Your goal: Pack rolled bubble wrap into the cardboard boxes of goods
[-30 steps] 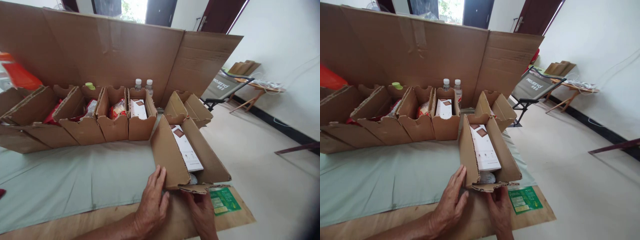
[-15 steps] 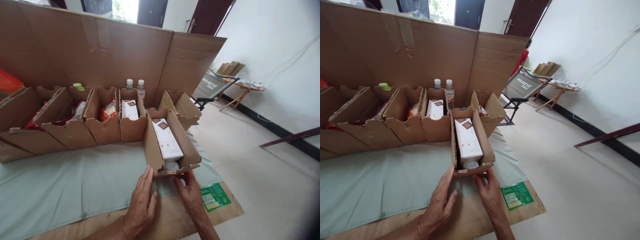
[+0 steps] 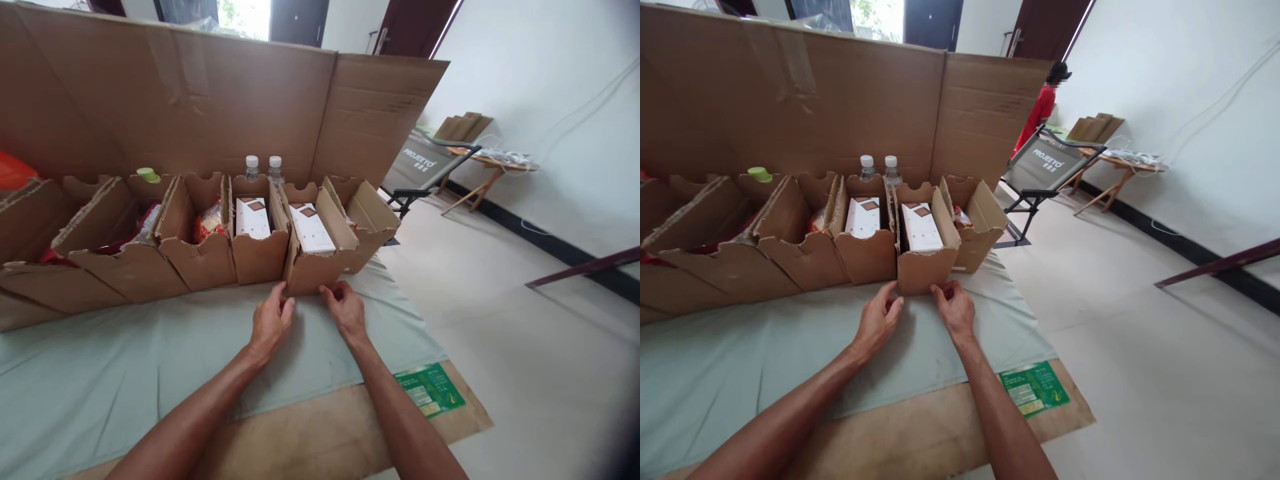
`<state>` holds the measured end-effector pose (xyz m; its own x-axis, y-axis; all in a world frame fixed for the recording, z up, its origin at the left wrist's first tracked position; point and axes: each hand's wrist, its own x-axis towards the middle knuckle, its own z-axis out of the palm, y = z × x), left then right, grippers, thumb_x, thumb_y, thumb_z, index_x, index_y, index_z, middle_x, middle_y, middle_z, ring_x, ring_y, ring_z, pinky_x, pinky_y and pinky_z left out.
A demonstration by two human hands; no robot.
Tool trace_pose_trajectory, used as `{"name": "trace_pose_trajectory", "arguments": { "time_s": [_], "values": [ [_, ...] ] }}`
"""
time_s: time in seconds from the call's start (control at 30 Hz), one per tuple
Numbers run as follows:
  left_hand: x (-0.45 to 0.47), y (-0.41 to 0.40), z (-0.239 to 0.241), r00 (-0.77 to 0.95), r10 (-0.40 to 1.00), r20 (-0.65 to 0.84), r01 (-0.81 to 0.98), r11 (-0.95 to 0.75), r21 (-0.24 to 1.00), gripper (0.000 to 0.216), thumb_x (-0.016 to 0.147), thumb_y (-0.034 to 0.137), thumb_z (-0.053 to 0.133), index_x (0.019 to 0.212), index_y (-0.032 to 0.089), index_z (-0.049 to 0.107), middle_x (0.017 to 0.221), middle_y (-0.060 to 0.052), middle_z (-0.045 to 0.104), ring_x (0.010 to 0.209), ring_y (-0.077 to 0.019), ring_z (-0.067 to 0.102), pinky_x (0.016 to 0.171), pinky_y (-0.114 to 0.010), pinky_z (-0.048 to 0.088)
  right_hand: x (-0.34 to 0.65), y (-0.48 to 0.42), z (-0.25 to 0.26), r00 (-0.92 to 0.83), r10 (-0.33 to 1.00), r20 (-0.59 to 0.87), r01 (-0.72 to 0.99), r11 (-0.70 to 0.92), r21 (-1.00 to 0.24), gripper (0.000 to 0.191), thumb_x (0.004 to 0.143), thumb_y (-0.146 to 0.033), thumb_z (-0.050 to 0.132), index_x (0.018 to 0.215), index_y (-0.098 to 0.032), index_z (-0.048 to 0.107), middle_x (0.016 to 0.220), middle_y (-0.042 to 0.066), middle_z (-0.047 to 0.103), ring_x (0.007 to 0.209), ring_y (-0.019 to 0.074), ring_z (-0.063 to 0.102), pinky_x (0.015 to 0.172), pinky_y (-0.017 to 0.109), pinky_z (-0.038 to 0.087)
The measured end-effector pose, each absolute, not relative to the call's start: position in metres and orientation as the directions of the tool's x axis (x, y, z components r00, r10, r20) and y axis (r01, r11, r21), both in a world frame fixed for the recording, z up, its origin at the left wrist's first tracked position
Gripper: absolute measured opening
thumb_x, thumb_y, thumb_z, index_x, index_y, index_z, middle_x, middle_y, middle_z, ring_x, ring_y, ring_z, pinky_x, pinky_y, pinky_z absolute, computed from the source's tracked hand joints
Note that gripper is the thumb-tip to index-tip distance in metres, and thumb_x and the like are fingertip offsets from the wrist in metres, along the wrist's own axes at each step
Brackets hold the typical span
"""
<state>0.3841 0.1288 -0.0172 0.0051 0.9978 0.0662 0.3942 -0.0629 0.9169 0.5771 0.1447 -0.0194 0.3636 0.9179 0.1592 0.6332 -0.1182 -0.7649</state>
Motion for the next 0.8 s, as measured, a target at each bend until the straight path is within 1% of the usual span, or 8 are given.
{"name": "trace_pose_trajectory", "arguments": {
  "time_s": [0.13, 0.27, 0.37, 0.43, 0.5, 0.63, 0.73, 0.8],
  "values": [
    [0.398, 0.157, -0.025, -0.067, 0.997, 0.023, 0.334, 0.001, 0.943, 0.039, 0.095, 0.028, 0.053, 0.129, 0.012, 0.065, 0.096, -0.013, 0.078, 0.092, -0.0257, 0.073, 0.091, -0.042, 0.056, 0.581, 0.158, -0.033, 0.367, 0.915, 0.164, 0.633, -0.116, -0.765, 0.037, 0.083, -0.058, 0.057, 0.084, -0.022, 0.070, 0.076, 0.007, 0.074, 0.066, 0.0239, 0.066, 0.064, 0.034, 0.051],
    [0.412, 0.162, -0.038, -0.042, 0.999, 0.003, 0.254, 0.008, 0.967, 0.056, 0.094, 0.020, 0.049, 0.149, 0.009, 0.048, 0.121, -0.019, 0.075, 0.110, -0.0263, 0.072, 0.101, -0.040, 0.053, 0.587, 0.155, -0.042, 0.312, 0.931, 0.192, 0.631, -0.051, -0.774, 0.040, 0.088, -0.046, 0.049, 0.104, -0.020, 0.075, 0.093, 0.009, 0.079, 0.072, 0.0230, 0.070, 0.068, 0.035, 0.056],
    [0.416, 0.156, -0.045, 0.071, 0.997, 0.009, 0.212, -0.023, 0.977, 0.077, 0.089, 0.016, 0.052, 0.161, 0.009, 0.025, 0.149, -0.022, 0.058, 0.129, -0.0274, 0.064, 0.109, -0.041, 0.050, 0.590, 0.148, -0.042, 0.260, 0.942, 0.214, 0.646, -0.005, -0.763, 0.046, 0.086, -0.043, 0.049, 0.115, -0.018, 0.074, 0.098, 0.010, 0.079, 0.072, 0.0226, 0.070, 0.073, 0.037, 0.058],
    [0.413, 0.151, -0.046, 0.171, 0.985, 0.032, 0.209, -0.068, 0.976, 0.082, 0.088, 0.016, 0.054, 0.163, 0.009, 0.020, 0.160, -0.023, 0.045, 0.141, -0.0295, 0.054, 0.114, -0.044, 0.046, 0.589, 0.146, -0.041, 0.233, 0.945, 0.231, 0.662, 0.021, -0.749, 0.048, 0.084, -0.043, 0.051, 0.118, -0.018, 0.074, 0.101, 0.010, 0.079, 0.072, 0.0226, 0.070, 0.077, 0.038, 0.058],
    [0.405, 0.142, -0.042, 0.271, 0.960, 0.065, 0.225, -0.129, 0.966, 0.077, 0.087, 0.017, 0.055, 0.160, 0.009, 0.031, 0.160, -0.023, 0.044, 0.146, -0.0315, 0.048, 0.119, -0.050, 0.041, 0.588, 0.144, -0.039, 0.216, 0.942, 0.256, 0.678, 0.044, -0.734, 0.047, 0.082, -0.043, 0.051, 0.114, -0.018, 0.075, 0.106, 0.012, 0.078, 0.076, 0.0233, 0.071, 0.081, 0.039, 0.058],
    [0.379, 0.096, -0.030, 0.451, 0.882, 0.136, 0.264, -0.278, 0.924, 0.063, 0.075, 0.009, 0.061, 0.138, 0.014, 0.063, 0.148, -0.019, 0.060, 0.148, -0.0348, 0.044, 0.125, -0.055, 0.030, 0.580, 0.141, -0.028, 0.201, 0.931, 0.305, 0.702, 0.080, -0.708, 0.046, 0.087, -0.045, 0.044, 0.106, -0.015, 0.073, 0.103, 0.016, 0.078, 0.074, 0.0237, 0.071, 0.075, 0.039, 0.059],
    [0.360, 0.044, -0.027, 0.596, 0.783, 0.176, 0.355, -0.454, 0.817, 0.060, 0.073, 0.006, 0.061, 0.131, 0.018, 0.068, 0.151, -0.016, 0.058, 0.148, -0.0356, 0.044, 0.126, -0.059, 0.026, 0.567, 0.135, -0.010, 0.146, 0.932, 0.333, 0.730, 0.126, -0.671, 0.048, 0.095, -0.045, 0.038, 0.110, -0.014, 0.071, 0.096, 0.014, 0.078, 0.069, 0.0215, 0.071, 0.069, 0.035, 0.059],
    [0.350, 0.015, -0.030, 0.654, 0.733, 0.186, 0.429, -0.562, 0.707, 0.056, 0.079, 0.008, 0.059, 0.133, 0.018, 0.066, 0.154, -0.015, 0.054, 0.149, -0.0344, 0.043, 0.126, -0.060, 0.027, 0.555, 0.134, 0.006, 0.073, 0.935, 0.348, 0.767, 0.170, -0.618, 0.045, 0.099, -0.043, 0.039, 0.116, -0.015, 0.070, 0.101, 0.013, 0.078, 0.077, 0.0209, 0.073, 0.075, 0.033, 0.059]
  ]
}}
